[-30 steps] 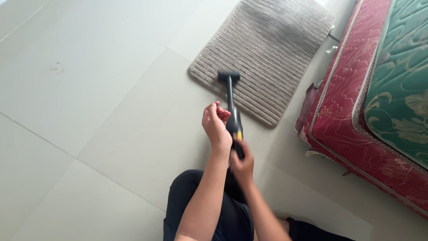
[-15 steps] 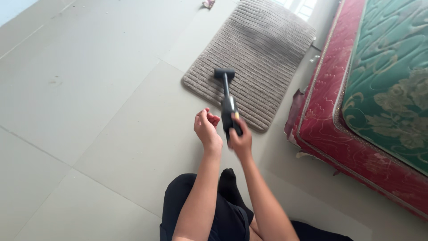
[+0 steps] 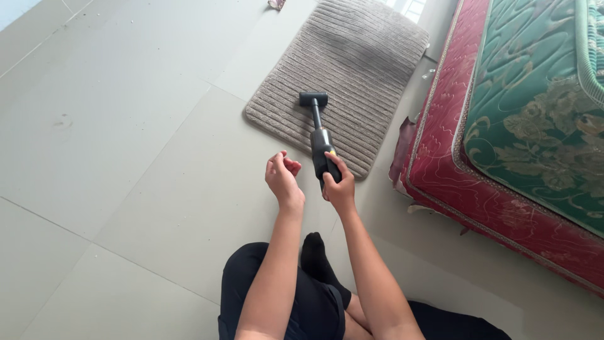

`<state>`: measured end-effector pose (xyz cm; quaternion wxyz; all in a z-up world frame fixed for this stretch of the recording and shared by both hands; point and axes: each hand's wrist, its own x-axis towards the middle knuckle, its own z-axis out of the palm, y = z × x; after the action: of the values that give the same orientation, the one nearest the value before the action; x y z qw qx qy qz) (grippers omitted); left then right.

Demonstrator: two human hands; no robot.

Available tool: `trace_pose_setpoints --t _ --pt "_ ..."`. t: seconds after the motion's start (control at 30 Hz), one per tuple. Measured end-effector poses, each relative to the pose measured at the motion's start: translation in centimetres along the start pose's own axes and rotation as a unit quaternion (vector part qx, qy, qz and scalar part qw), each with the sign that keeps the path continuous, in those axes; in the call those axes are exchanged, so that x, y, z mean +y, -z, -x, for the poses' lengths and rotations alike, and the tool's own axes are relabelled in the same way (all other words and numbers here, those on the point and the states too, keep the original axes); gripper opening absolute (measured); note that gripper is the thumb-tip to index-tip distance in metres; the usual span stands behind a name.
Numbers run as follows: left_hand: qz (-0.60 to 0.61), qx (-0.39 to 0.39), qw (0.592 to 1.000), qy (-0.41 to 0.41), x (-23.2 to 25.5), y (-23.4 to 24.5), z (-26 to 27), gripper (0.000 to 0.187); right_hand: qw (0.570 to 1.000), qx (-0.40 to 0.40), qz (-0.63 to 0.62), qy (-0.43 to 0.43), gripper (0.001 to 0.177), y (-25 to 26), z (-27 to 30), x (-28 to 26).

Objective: The person uses a handheld vacuum cleaner to clean a small grey rug and the floor area underneath a mattress. They move the vacuum back and forth across the rug and then along the base of the mattress.

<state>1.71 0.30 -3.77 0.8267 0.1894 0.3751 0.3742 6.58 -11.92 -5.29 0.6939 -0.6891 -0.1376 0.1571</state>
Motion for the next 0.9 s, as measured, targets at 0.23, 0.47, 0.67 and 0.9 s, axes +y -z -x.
trace_pose_setpoints --t 0.23,0.47,0.67,0.9 --pt "0.005 -0.02 1.0 0.002 0.2 0.1 0.5 0.018 0.998 0.045 0.044 0.004 0.046 3.8 11.8 2.8" --pt "-0.019 -0.029 0.999 0.004 -0.6 -0.2 0.3 0.018 0.997 0.079 0.008 -0.024 0.045 4.3 12.2 3.2" --pt "-0.033 -0.017 0.999 -0.013 -0.8 0.4 -0.4 0.018 0.999 0.043 0.028 -0.012 0.05 1.9 0.9 0.3" --pt "-0.036 -0.033 0.999 -0.002 -0.5 0.0 0.7 0.018 0.997 0.071 0.021 0.028 0.043 6.1 10.8 3.2"
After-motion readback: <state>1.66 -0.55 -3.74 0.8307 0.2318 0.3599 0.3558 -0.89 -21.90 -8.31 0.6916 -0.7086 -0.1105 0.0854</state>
